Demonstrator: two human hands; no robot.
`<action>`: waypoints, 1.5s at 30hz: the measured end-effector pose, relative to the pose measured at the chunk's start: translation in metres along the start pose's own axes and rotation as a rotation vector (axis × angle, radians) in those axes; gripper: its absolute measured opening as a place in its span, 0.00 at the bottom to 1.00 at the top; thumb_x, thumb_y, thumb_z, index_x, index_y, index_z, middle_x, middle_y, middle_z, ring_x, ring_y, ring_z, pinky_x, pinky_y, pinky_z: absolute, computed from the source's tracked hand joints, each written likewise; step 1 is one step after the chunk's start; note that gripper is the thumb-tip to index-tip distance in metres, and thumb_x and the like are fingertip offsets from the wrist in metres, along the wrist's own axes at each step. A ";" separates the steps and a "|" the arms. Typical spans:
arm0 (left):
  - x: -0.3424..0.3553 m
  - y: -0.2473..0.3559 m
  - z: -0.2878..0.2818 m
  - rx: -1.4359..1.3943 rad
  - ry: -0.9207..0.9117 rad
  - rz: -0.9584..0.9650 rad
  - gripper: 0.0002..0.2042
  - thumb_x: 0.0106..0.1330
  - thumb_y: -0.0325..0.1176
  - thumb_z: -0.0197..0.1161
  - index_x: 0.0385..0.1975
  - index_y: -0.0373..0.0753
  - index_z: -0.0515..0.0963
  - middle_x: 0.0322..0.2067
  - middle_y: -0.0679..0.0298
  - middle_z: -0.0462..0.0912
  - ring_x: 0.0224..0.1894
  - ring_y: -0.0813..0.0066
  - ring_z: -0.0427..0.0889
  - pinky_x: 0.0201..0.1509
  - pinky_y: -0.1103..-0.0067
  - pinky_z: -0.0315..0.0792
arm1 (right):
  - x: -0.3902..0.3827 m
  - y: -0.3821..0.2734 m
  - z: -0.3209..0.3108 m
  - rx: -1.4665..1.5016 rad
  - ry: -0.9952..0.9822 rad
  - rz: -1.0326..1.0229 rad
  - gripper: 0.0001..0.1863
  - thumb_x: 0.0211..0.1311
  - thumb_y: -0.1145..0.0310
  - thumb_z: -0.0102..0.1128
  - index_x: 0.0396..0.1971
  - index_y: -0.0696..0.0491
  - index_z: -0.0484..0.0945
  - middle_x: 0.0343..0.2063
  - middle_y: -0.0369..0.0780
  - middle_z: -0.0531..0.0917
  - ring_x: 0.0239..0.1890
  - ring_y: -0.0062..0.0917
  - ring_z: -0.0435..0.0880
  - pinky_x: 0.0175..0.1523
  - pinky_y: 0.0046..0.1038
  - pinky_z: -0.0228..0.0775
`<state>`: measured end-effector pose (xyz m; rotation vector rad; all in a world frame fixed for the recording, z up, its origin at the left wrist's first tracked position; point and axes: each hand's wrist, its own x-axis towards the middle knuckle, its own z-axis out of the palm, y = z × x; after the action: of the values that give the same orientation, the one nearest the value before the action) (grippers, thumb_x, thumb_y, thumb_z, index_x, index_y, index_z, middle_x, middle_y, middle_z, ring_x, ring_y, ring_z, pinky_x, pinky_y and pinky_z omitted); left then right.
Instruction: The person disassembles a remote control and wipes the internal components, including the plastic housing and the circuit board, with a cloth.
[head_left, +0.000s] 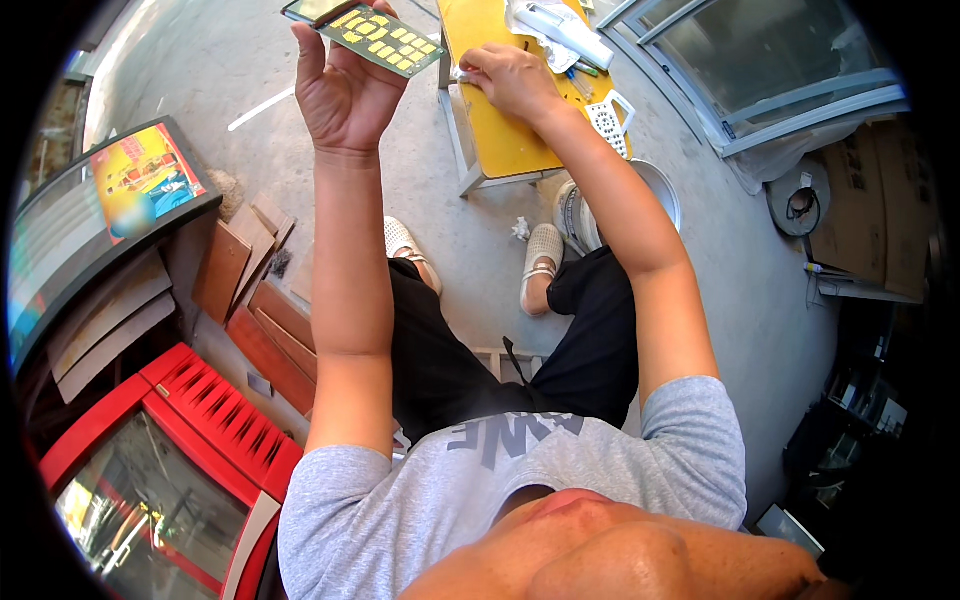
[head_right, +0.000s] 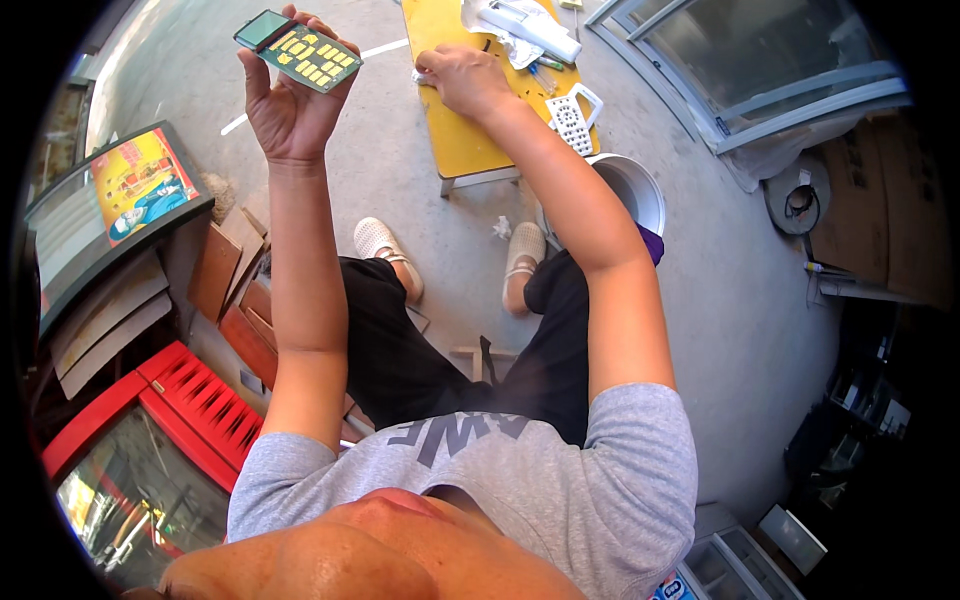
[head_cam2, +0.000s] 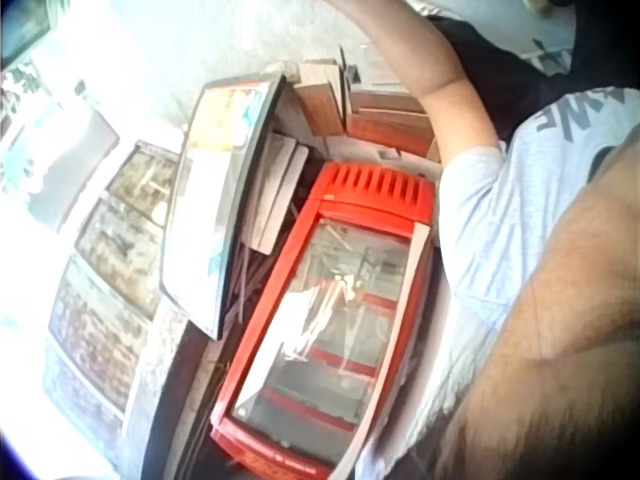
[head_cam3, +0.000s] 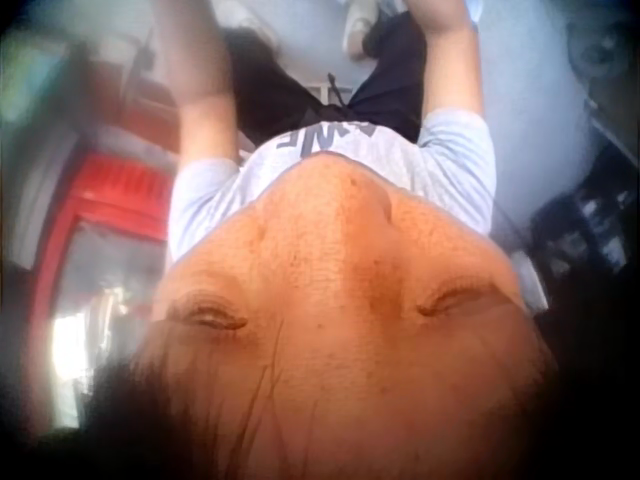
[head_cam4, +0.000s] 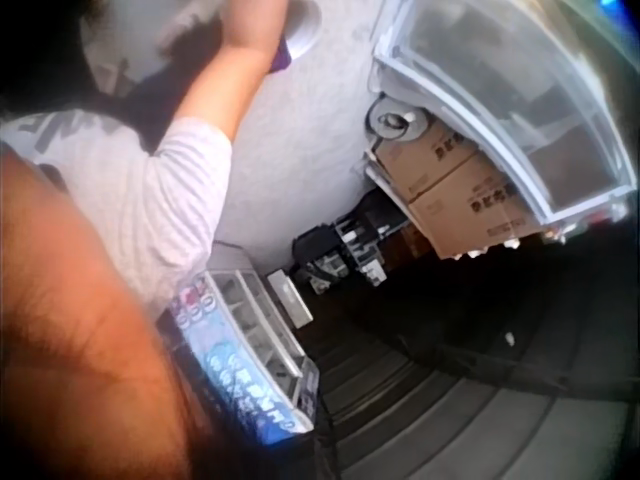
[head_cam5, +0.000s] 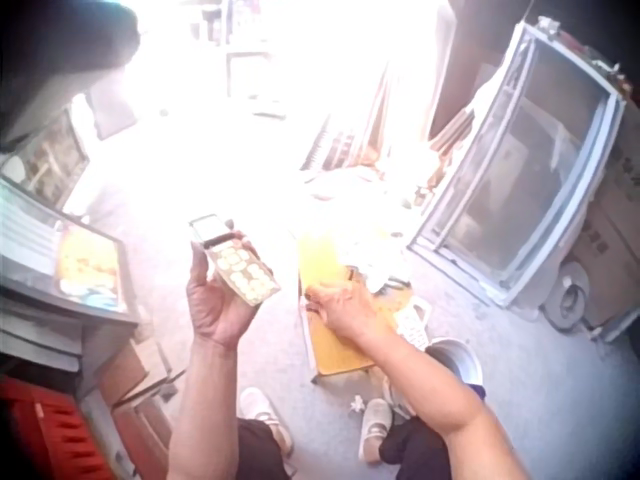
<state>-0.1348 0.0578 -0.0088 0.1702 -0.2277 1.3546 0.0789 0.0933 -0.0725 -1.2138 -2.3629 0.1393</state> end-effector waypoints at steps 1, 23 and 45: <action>0.000 0.000 0.000 -0.004 -0.002 -0.002 0.24 0.66 0.50 0.60 0.57 0.42 0.72 0.49 0.60 0.81 0.53 0.63 0.79 0.60 0.58 0.67 | -0.005 -0.005 -0.004 0.022 -0.024 -0.026 0.05 0.58 0.67 0.62 0.33 0.50 0.79 0.29 0.36 0.82 0.36 0.33 0.82 0.41 0.34 0.74; -0.019 0.002 0.014 0.046 -0.023 0.022 0.25 0.67 0.49 0.59 0.59 0.42 0.71 0.50 0.60 0.80 0.54 0.63 0.78 0.62 0.60 0.66 | -0.019 0.005 -0.027 -0.244 -0.130 -0.064 0.03 0.55 0.67 0.64 0.26 0.46 0.79 0.24 0.29 0.82 0.37 0.23 0.79 0.48 0.32 0.59; -0.018 -0.004 0.008 0.007 -0.011 -0.002 0.25 0.67 0.49 0.60 0.59 0.41 0.71 0.50 0.58 0.80 0.53 0.61 0.79 0.60 0.57 0.68 | -0.085 -0.039 -0.050 0.164 -0.336 0.029 0.03 0.52 0.70 0.64 0.27 0.49 0.81 0.25 0.34 0.83 0.34 0.29 0.82 0.42 0.32 0.68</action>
<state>-0.1353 0.0382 -0.0052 0.1842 -0.2322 1.3533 0.1150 -0.0028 -0.0479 -1.2234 -2.5533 0.5763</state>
